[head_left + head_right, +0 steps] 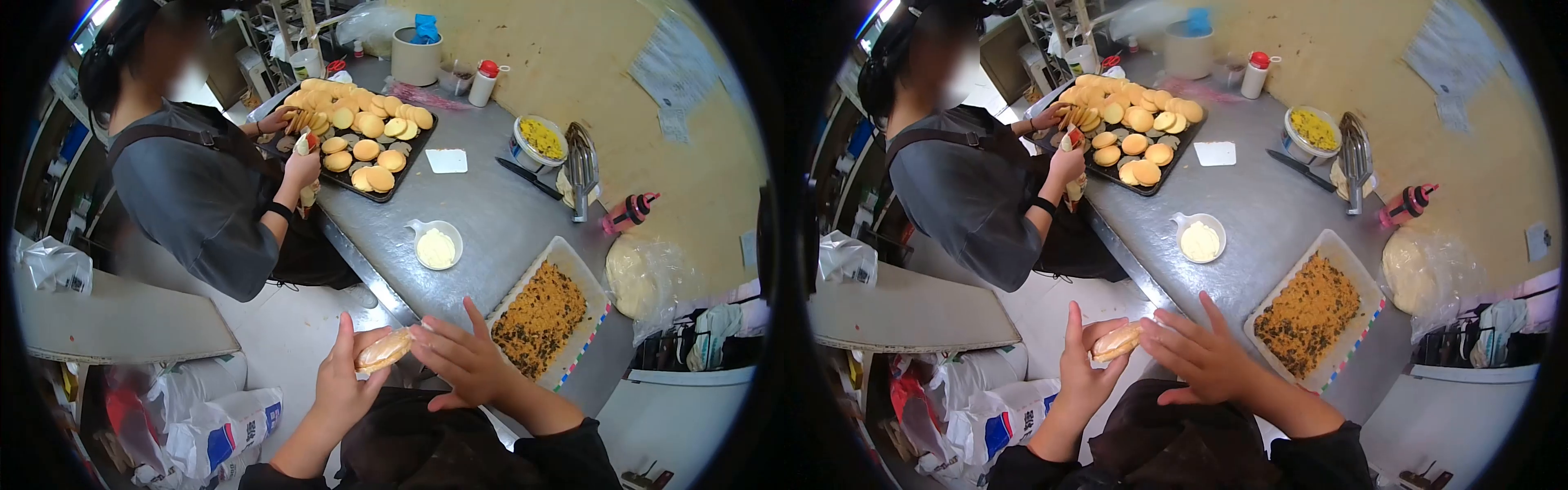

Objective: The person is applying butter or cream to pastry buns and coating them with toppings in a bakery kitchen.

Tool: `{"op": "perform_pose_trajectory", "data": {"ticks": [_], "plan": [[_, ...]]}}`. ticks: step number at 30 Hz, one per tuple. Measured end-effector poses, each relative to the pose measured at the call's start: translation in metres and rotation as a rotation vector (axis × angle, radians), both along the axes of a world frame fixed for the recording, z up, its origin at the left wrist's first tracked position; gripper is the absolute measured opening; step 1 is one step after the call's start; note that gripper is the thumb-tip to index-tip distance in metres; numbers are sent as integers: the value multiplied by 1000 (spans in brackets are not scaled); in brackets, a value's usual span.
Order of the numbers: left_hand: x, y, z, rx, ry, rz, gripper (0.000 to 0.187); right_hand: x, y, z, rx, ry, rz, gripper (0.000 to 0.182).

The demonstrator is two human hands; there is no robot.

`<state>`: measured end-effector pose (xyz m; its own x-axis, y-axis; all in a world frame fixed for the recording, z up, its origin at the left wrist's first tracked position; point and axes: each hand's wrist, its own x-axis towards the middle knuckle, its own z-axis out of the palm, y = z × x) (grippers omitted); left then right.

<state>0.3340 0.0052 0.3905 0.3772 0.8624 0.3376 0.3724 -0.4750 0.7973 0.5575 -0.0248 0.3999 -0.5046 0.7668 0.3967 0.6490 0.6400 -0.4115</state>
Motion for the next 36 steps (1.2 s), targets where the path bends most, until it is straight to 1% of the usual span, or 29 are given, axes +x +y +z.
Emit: {"op": "perform_pose_trajectory", "data": {"ticks": [3,6,7,10,13,16,19,25,28,31,34,36], "plan": [[9,-3,2,9,-8,-7,97,-15,-14,10,52,-28,70,71],[16,-3,6,-10,-28,5,95,-10,-20,-2,60,-108,-64,70],[19,-3,7,-23,-42,16,94,-3,-19,0,15,-89,-129,69],[29,-6,6,-265,-207,-3,91,1,-19,5,37,-1,-149,70],[35,-10,7,-419,-366,-30,90,-8,-22,11,103,-121,-147,71],[35,-9,13,-641,-522,-82,88,4,-25,11,101,-216,-199,73],[32,-5,13,-837,-674,-126,83,13,-32,14,151,-285,-170,73],[33,-4,15,-1049,-1006,-102,71,25,-45,23,158,-379,-116,76],[31,-3,12,-1089,-1064,-155,67,35,-47,27,128,-250,-116,79],[29,-5,4,-1201,-1051,-252,62,29,-28,35,-52,113,-78,78],[30,-8,7,-1322,-1063,-216,57,20,-18,23,-151,86,55,74],[21,-7,-5,-1342,-1062,-214,55,23,-25,18,-90,37,117,72]]}}
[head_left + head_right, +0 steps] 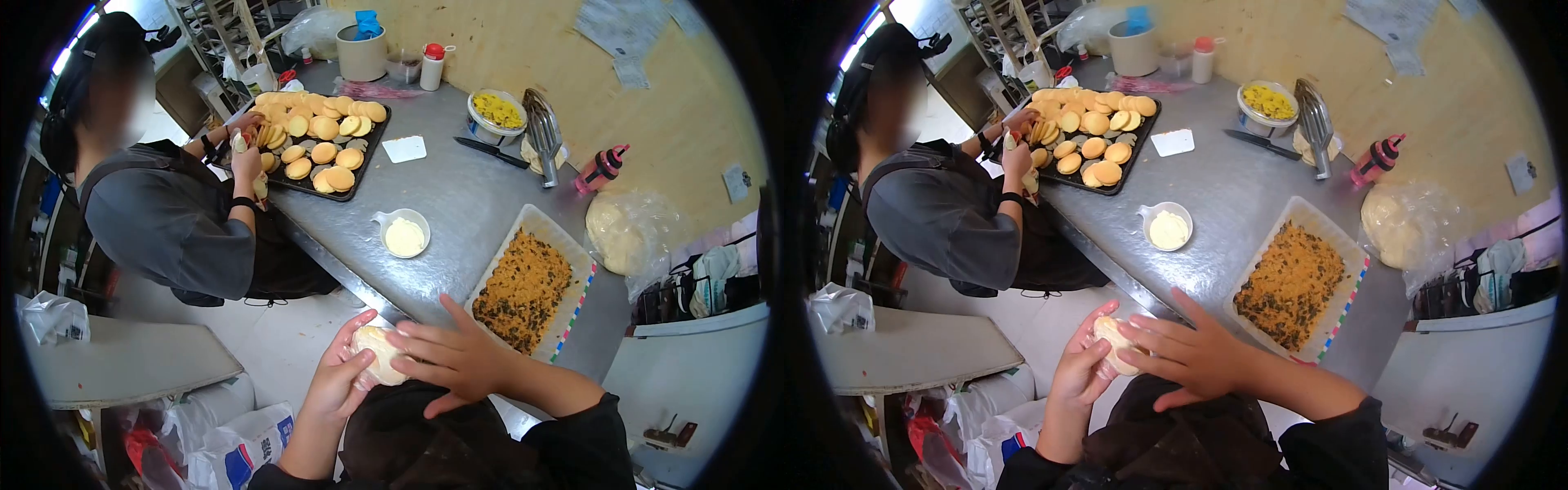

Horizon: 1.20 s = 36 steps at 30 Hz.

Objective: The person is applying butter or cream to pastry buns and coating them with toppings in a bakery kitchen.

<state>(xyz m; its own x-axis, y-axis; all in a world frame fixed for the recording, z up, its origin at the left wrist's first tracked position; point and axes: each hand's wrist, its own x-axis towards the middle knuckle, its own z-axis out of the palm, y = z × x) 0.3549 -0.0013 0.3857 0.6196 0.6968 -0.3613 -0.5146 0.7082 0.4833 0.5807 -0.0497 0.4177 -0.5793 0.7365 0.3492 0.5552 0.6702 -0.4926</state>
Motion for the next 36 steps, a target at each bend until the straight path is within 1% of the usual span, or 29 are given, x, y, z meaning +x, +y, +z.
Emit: {"op": "perform_pose_trajectory", "data": {"ticks": [1,4,5,7,9,10,11,13,15,16,18,21,24,26,28,30,33,36], "plan": [[-5,0,-6,-11,-3,1,54,5,-3,-3,31,-24,36,70],[-12,2,-10,-191,-29,93,50,24,7,-29,-34,34,82,66],[-16,2,-13,-178,-14,97,48,31,23,-47,-78,6,6,61],[-22,0,-18,-151,16,100,45,35,69,-93,-135,-28,-304,55],[-24,-2,-21,-74,134,81,44,37,117,-150,-179,-161,-485,53],[-26,-3,-22,-37,195,73,44,40,134,-180,-166,-219,-511,54],[-29,-3,-23,-46,185,91,44,42,149,-208,-153,-275,-534,55],[-35,-4,-26,-64,172,127,44,36,160,-232,-168,-387,-529,58],[-35,0,-16,-148,127,200,45,36,160,-238,-220,-514,-477,61],[-36,1,-13,-191,100,235,45,37,157,-240,-240,-530,-463,60],[-40,-1,-21,-151,171,244,45,39,150,-223,-275,-570,-433,57],[-47,-3,-39,-112,223,208,45,42,147,-204,-213,-516,-422,52],[-51,-5,-44,-97,204,194,46,37,137,-164,-250,-178,-473,47],[-48,-4,-41,-104,162,209,46,27,110,-130,-238,217,-349,44],[-40,-2,-29,-122,104,235,46,4,70,-94,-165,348,-204,45],[-32,0,-16,-103,86,200,47,-7,40,-60,-102,281,44,55],[-24,-2,-6,-49,103,114,50,-16,18,-38,192,-2,102,66],[-19,-2,5,12,105,32,53,5,25,-32,189,-28,-59,67]]}}
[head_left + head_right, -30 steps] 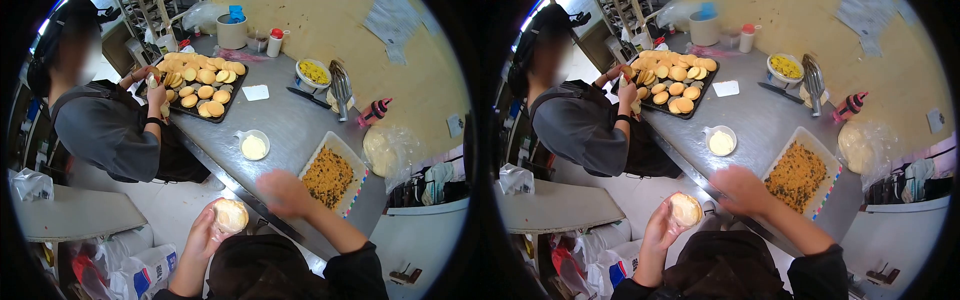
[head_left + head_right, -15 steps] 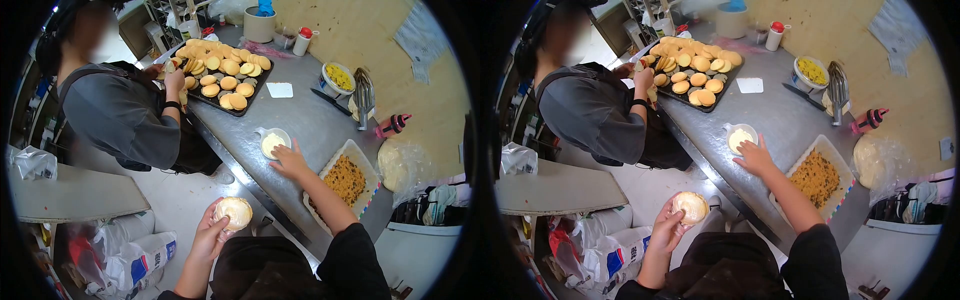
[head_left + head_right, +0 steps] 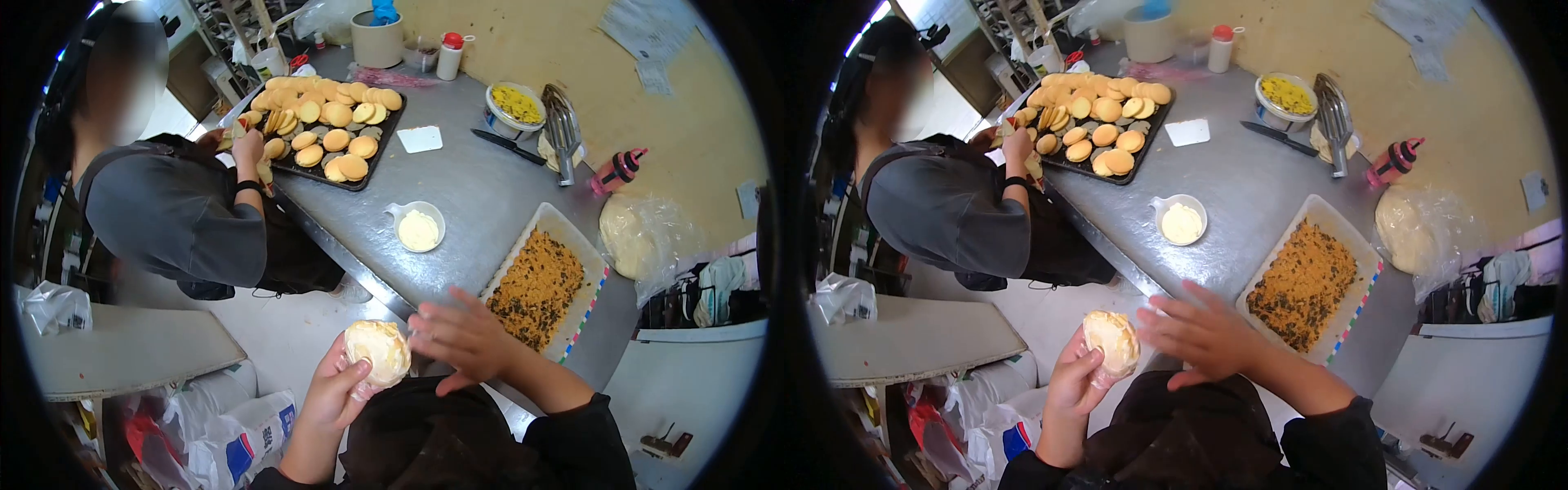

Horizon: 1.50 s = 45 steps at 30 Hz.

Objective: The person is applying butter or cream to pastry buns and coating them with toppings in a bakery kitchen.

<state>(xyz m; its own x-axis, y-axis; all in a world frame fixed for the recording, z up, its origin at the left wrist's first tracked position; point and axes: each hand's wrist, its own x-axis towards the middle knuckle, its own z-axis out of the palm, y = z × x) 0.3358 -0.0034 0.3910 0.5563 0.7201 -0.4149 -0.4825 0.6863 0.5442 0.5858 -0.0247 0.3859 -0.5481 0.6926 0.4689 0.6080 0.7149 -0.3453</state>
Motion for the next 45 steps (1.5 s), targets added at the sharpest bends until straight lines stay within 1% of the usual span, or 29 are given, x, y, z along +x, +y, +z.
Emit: {"op": "perform_pose_trajectory", "data": {"ticks": [1,4,5,7,8,9,10,12,13,16,17,20,21,24,25,26,28,29,32,33,36,39,42,44,45], "plan": [[3,0,5,19,-6,-22,53,6,1,6,17,21,-56,64],[14,0,17,-4,-66,-27,52,4,-13,10,66,118,94,66],[16,-1,20,-2,-79,-50,53,0,-18,16,126,19,182,70],[20,-1,25,14,-113,-98,53,4,-18,23,64,-7,133,71],[23,0,28,38,-83,-110,55,8,-17,28,33,-20,109,73],[25,1,31,61,-51,-119,57,16,-15,37,-17,-35,-10,72],[27,1,34,83,-19,-125,59,18,-16,42,6,-11,-9,73],[32,2,42,85,-39,-149,56,19,-22,48,46,44,-6,73],[33,3,45,95,-65,-161,54,15,-26,43,117,38,99,74],[37,3,49,137,-81,-183,52,20,-26,47,122,-74,-63,73],[38,2,49,152,-77,-183,52,25,-25,51,36,31,-190,71],[43,1,52,135,-76,-170,52,22,-34,53,276,-15,-24,72],[44,0,53,140,-90,-172,52,17,-38,60,249,-49,46,74],[48,-1,53,141,-130,-192,53,25,-36,69,153,-86,-220,72],[49,-1,54,133,-140,-190,54,29,-37,72,157,0,-304,71],[50,0,56,127,-149,-186,56,28,-39,74,187,-9,-277,71],[55,-1,61,115,-221,-147,50,19,-47,76,245,-20,-219,71],[59,-1,64,107,-256,-130,47,11,-49,76,284,-6,-196,68],[69,-5,78,7,-253,-48,43,-2,-52,79,279,-73,-333,67],[70,-5,78,-11,-272,-28,39,-1,-54,77,285,-92,-375,67],[70,-6,86,-61,-457,-34,39,7,-59,85,261,-121,-428,70],[74,-5,91,-24,-509,-68,40,2,-60,92,419,32,-434,67],[79,-8,94,-7,-531,-98,42,-4,-57,108,381,78,-509,65],[83,-13,108,-21,-492,-79,42,-5,-54,99,480,26,-462,65],[83,-13,106,-47,-513,-56,41,-7,-53,95,531,-1,-436,65]]}}
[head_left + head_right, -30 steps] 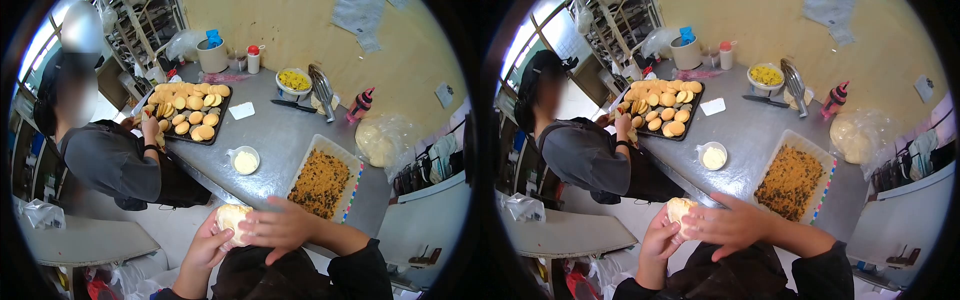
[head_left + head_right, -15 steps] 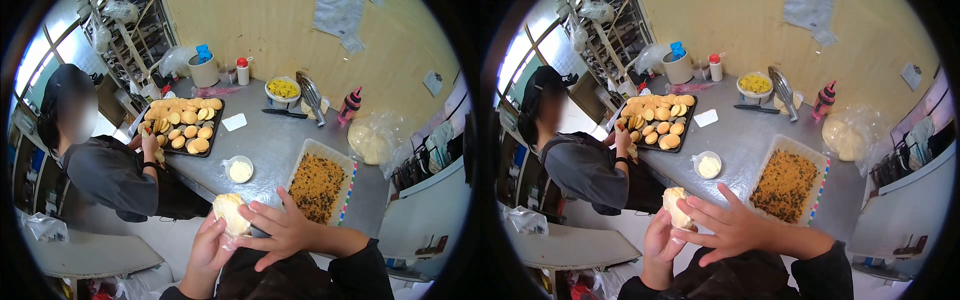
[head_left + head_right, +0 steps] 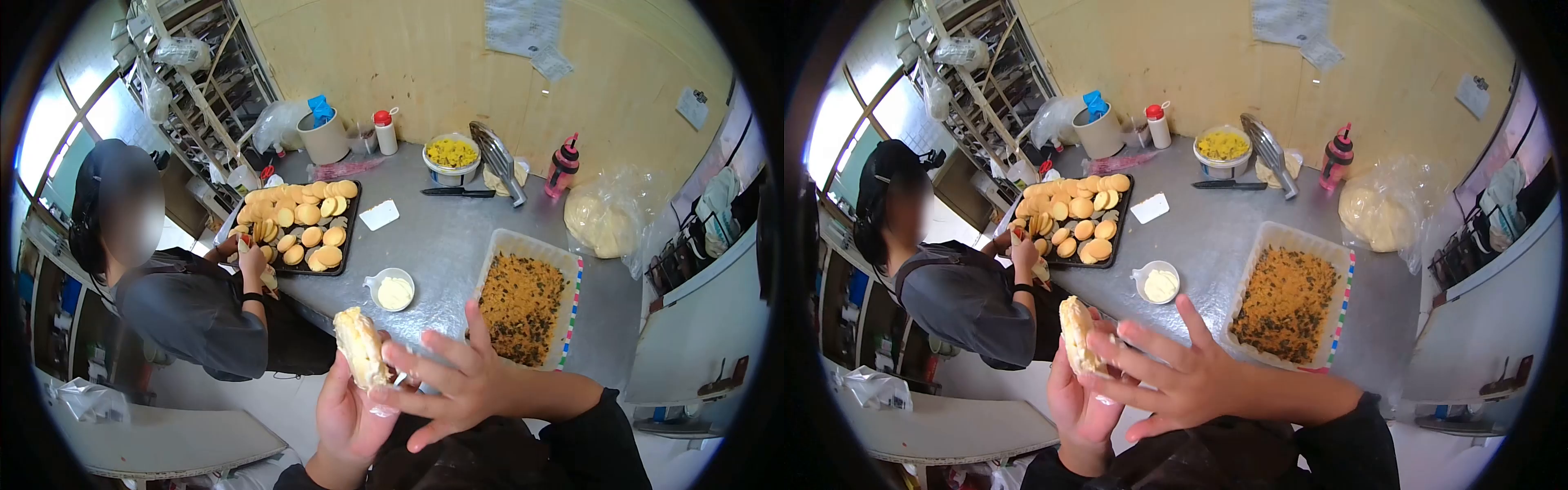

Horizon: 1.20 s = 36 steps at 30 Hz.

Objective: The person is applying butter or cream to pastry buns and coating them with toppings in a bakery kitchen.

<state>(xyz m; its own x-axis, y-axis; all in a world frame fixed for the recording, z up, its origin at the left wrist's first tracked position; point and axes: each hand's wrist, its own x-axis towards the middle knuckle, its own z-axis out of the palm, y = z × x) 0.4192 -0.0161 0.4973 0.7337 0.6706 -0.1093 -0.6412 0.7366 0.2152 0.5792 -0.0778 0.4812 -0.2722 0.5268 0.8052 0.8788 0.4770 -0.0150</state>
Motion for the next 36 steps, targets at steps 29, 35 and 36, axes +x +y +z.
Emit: {"op": "perform_pose_trajectory", "data": {"ticks": [29,35,36], "plan": [[-6,6,2,-110,-254,-107,41,31,73,3,-241,529,410,63],[-47,20,-46,34,269,202,48,67,147,-191,-842,404,-206,57],[-59,21,-62,25,307,255,47,62,147,-215,-968,277,-253,60]]}}
